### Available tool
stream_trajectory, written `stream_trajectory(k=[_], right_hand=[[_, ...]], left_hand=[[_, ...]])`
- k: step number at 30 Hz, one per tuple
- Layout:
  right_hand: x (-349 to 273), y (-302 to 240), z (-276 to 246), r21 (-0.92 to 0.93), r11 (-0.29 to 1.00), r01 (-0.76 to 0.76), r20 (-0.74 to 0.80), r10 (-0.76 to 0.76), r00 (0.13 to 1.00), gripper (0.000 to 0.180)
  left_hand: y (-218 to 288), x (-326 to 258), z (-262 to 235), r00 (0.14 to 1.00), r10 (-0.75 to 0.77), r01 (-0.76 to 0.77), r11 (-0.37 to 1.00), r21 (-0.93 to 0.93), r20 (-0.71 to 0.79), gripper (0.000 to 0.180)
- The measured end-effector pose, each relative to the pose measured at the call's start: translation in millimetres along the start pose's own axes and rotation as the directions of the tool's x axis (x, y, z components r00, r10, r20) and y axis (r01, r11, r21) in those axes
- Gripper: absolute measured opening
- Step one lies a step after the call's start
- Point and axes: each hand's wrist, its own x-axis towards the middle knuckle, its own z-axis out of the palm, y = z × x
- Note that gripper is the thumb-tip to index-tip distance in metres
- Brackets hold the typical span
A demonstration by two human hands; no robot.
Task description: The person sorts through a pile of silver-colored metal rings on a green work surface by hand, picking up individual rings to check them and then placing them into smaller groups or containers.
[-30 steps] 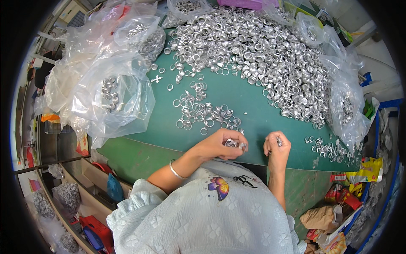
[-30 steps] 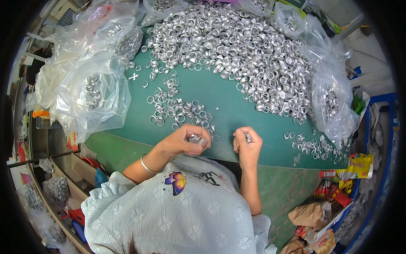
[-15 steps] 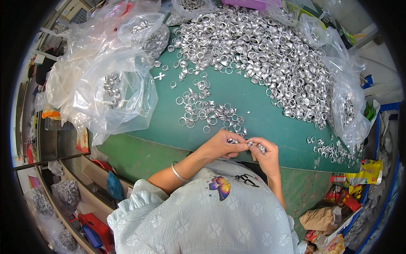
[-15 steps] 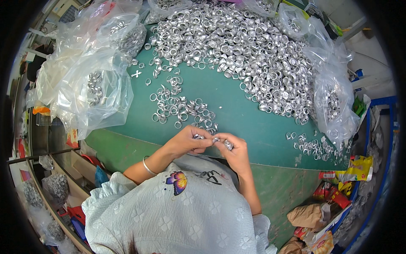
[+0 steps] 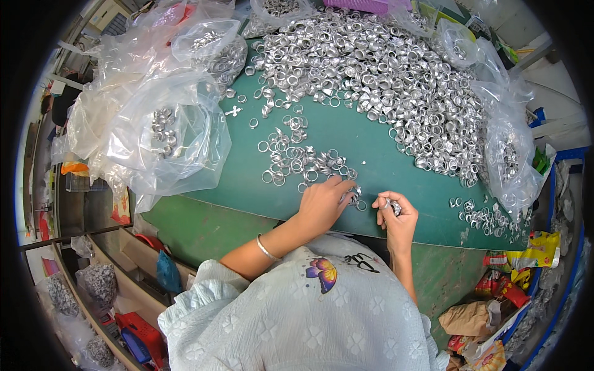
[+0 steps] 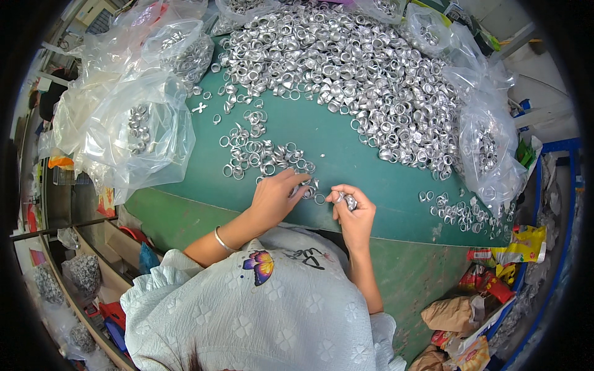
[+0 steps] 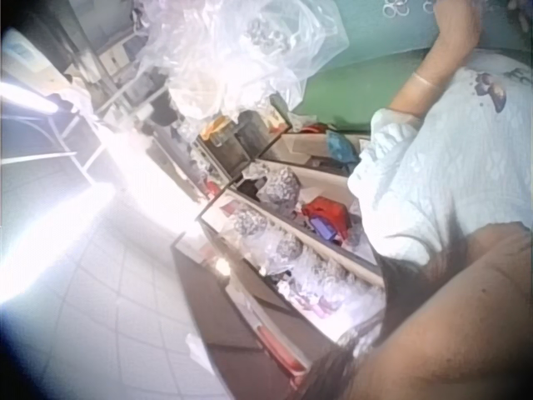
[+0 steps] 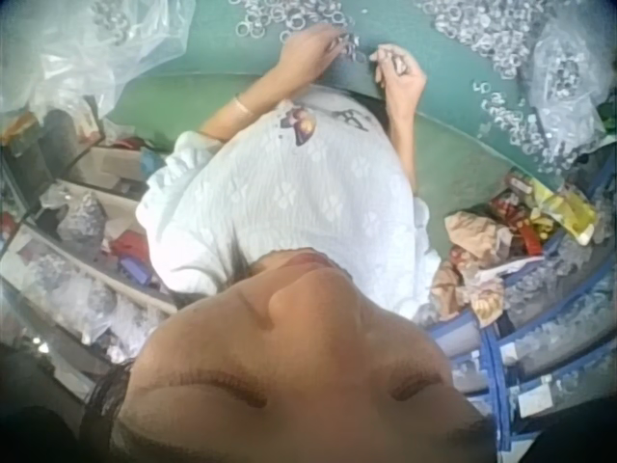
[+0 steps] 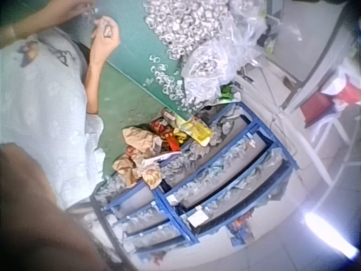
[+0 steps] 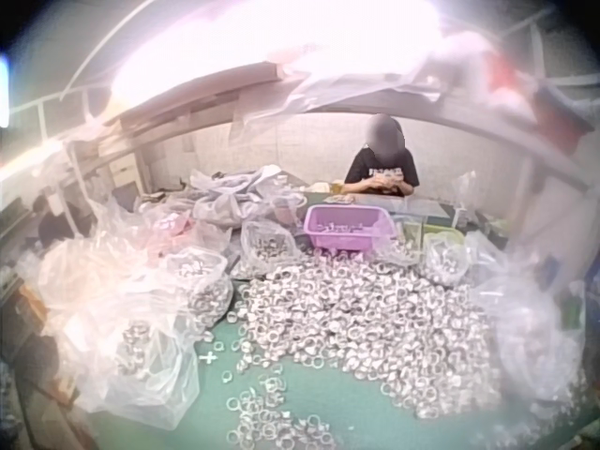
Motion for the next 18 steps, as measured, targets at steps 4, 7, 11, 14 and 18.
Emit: stream_trajectory(k=[4,7,11,14,18], right_hand=[[-0.9,2.7,-0.3,0.033,0.999,0.017,0.022,-0.017,1.000,0.010],[-1.4,4.1,-1.4,0.029,0.999,0.031,0.018,-0.031,0.999,0.010],[-1.4,4.5,-2.7,0.020,0.998,0.054,0.004,-0.054,0.999,0.010],[-1.3,4.0,-5.5,0.039,0.999,0.008,-0.004,-0.008,1.000,0.012],[-1.1,1.2,-4.3,0.078,0.997,0.008,0.036,-0.011,0.999,0.017]], left_hand=[[-2.8,12.8,3.3,0.987,0.103,-0.120,0.983,0.140,0.125,0.017],[-6.5,22.6,5.1,0.966,0.143,-0.189,0.960,0.206,0.216,0.014],[-16.2,28.6,12.8,0.976,0.198,-0.199,0.980,-0.004,0.087,0.013],[-15.2,34.8,2.9,0.989,0.039,0.038,0.867,-0.496,0.144,0.015],[-0.8,31.7,-19.9,0.729,-0.219,0.684,0.246,-0.687,0.648,0.019]])
